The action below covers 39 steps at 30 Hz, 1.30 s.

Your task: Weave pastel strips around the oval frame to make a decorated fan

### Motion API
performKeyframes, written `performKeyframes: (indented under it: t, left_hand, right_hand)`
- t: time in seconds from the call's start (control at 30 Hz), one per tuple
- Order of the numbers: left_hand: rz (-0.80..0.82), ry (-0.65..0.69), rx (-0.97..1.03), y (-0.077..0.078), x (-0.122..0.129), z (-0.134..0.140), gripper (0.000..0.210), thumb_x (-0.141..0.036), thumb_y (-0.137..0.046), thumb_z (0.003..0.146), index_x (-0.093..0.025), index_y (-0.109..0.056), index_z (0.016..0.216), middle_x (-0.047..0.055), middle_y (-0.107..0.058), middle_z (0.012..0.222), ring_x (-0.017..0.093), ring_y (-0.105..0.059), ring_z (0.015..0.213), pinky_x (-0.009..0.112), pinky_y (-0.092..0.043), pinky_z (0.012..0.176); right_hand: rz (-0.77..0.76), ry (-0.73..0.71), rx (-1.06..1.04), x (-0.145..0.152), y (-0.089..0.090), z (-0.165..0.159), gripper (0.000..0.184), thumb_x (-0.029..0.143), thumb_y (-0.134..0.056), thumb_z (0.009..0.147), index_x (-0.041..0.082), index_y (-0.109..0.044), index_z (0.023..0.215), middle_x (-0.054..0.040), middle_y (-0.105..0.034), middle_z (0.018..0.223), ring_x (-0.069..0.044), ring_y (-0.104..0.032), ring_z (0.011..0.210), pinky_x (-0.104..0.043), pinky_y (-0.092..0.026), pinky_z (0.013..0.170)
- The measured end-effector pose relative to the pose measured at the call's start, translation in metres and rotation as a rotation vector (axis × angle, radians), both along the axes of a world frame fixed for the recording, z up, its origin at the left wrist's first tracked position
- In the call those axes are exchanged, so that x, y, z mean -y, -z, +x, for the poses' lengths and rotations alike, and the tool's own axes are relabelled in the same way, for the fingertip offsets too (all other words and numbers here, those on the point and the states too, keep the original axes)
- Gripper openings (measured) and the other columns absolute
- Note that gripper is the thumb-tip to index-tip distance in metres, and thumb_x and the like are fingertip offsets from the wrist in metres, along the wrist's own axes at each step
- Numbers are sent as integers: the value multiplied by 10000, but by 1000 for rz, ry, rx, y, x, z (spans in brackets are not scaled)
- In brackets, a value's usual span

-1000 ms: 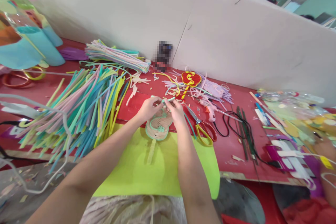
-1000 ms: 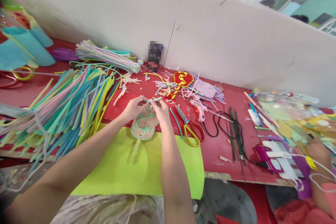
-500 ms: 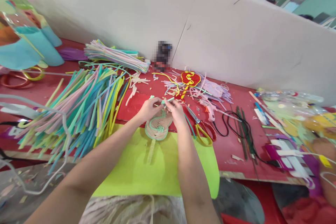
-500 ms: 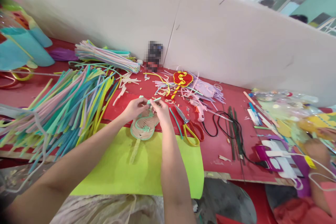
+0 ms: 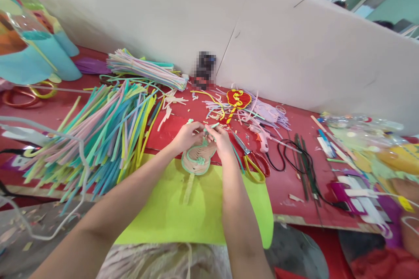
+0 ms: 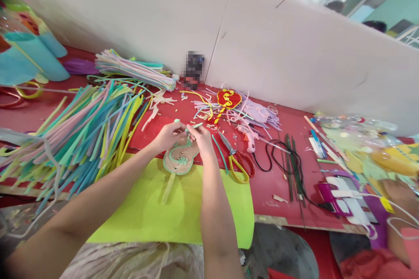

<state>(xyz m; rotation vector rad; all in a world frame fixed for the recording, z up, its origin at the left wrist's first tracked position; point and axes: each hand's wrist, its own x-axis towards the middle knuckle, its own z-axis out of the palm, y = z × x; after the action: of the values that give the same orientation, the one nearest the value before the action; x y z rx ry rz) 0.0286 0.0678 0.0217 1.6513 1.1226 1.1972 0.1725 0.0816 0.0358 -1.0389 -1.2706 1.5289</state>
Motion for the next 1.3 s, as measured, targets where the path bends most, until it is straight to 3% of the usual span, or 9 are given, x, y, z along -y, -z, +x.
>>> performKeyframes:
  t: [0.27,0.6,0.97,1.3]
  left_hand:
    - [17,2,-46,1,1,0,143,-246,-515,767,-140,-608,795,42,-632,782,132,-577,757,271,-467,743]
    - [-62,105,57,0,2,3,235,-320,-469,820,-134,-587,901,71,-657,861,143,-611,795,278,-474,769]
    - [12,-10,-90,0,2,-1,136,-240,-483,785,-147,-583,779,14,-603,732,117,-548,722,247,-441,734]
    - [-101,131,119,5,-2,2,261,-376,-501,801,-133,-588,837,67,-660,814,148,-619,767,293,-484,753]
  right_hand:
    - [-85,-34,-48,2,-6,3,347,455,-680,632,189,-464,577,60,-367,495,-73,-367,470,-248,-297,506]
    - [-121,-10,-130,-2,3,3,321,415,-709,607,184,-487,600,69,-348,505,-59,-331,463,-236,-275,482]
    - [-138,-30,-82,-4,3,4,368,431,-707,607,194,-426,583,76,-319,482,-64,-345,446,-239,-276,475]
    - [-65,-12,-99,-1,3,2,322,419,-683,646,191,-456,625,70,-347,516,-64,-348,473,-228,-296,492]
